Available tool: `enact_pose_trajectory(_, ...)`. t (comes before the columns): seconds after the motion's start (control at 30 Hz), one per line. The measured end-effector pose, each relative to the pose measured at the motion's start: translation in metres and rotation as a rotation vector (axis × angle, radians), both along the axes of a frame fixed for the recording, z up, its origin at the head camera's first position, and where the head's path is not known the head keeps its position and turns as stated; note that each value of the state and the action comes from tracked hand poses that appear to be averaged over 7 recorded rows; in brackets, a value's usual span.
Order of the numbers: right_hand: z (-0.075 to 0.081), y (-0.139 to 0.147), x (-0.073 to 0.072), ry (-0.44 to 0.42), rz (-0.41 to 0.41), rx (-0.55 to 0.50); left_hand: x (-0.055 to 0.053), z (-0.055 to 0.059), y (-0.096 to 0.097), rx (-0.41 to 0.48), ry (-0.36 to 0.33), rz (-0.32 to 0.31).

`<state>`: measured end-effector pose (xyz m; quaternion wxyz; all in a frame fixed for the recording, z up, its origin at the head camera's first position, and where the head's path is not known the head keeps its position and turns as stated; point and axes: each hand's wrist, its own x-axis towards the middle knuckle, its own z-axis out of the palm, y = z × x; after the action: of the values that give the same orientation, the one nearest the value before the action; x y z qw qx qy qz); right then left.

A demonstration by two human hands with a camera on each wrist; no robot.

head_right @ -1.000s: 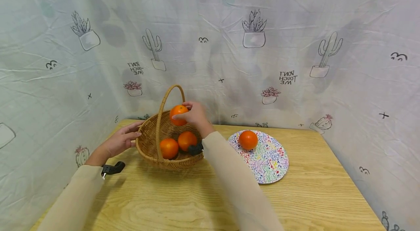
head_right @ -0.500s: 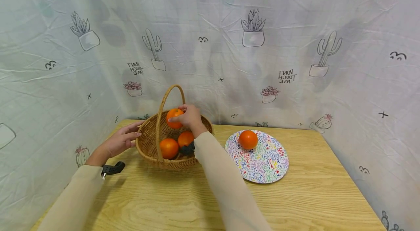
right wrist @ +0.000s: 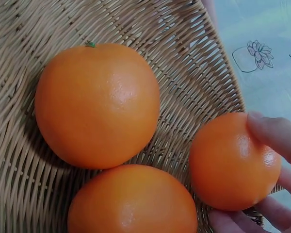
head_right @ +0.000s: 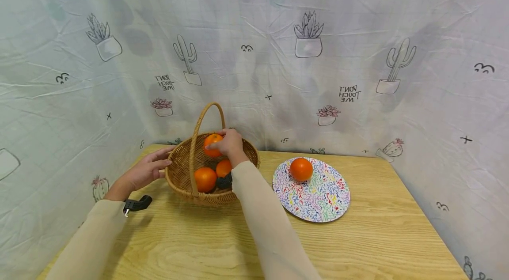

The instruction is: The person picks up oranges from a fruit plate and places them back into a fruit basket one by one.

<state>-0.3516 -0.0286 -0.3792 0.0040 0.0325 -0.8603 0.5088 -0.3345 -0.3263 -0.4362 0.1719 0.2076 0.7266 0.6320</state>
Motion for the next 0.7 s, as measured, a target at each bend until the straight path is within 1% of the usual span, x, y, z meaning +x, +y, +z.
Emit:
enact_pose_trajectory(0.13,-0.0013,-0.0007,-0.002,0.025,-0.015,0.051,0.0005,0.0009,0.0003,0.001,0.002,0.002)
enact_pose_trajectory(0.33,-0.0005,-0.0015,-0.0048,0.042,-0.038,0.093,0.001,0.0016,0.0017,-0.009,-0.003,0.007)
enact_pose_trajectory(0.43,0.0012,-0.0004,-0.0049,0.035,-0.029,0.085,0.0005,0.0017,0.0021,-0.013,-0.005,0.01)
enact_pose_trajectory(0.57,0.003,0.0026,-0.0028,0.028,0.006,0.057,0.0009,0.0019,0.0011,-0.019,0.001,0.009)
enact_pose_trajectory(0.7,0.002,0.0056,-0.002,0.03,0.034,0.078,0.0013,0.0013,0.0005,-0.018,0.002,0.009)
